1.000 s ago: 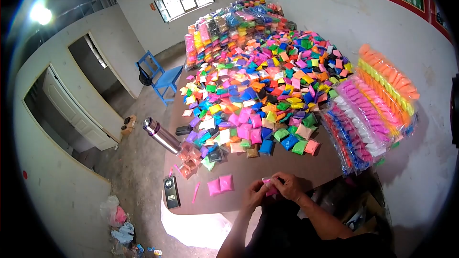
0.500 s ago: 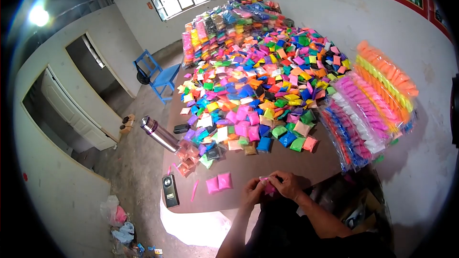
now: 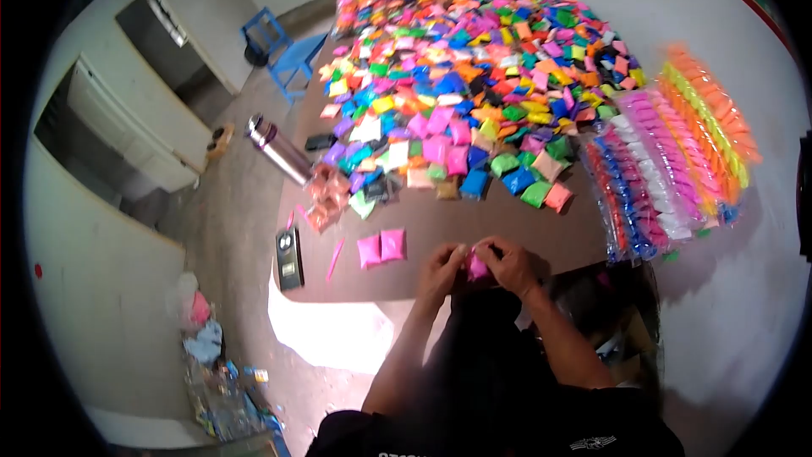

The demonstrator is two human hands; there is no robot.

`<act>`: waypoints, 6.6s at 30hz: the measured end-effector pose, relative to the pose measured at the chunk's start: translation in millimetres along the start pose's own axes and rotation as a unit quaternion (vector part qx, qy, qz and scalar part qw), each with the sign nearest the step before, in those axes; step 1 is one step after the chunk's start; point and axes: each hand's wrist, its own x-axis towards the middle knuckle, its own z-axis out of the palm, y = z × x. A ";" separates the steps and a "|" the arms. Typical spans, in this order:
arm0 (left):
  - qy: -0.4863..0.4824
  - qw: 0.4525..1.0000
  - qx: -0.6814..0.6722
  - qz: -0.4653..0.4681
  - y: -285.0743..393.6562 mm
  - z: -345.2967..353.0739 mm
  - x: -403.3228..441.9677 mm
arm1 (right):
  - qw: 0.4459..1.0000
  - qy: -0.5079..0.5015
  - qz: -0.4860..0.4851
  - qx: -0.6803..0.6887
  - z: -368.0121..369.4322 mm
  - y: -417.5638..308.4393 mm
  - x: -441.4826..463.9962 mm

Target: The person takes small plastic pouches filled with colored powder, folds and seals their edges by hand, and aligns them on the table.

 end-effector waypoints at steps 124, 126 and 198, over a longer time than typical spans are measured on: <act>0.080 0.867 0.410 0.271 -4.6 19.7 -6.9 | 0.930 0.178 -0.166 -0.277 -33.7 4.5 -29.9; 0.066 0.843 0.430 0.317 -12.3 27.0 -18.0 | 0.928 0.193 -0.176 -0.265 -32.5 7.5 -27.3; 0.270 0.847 0.332 0.316 22.7 -114.6 -38.4 | 0.895 -0.073 -0.168 -0.406 -36.4 -20.3 -32.8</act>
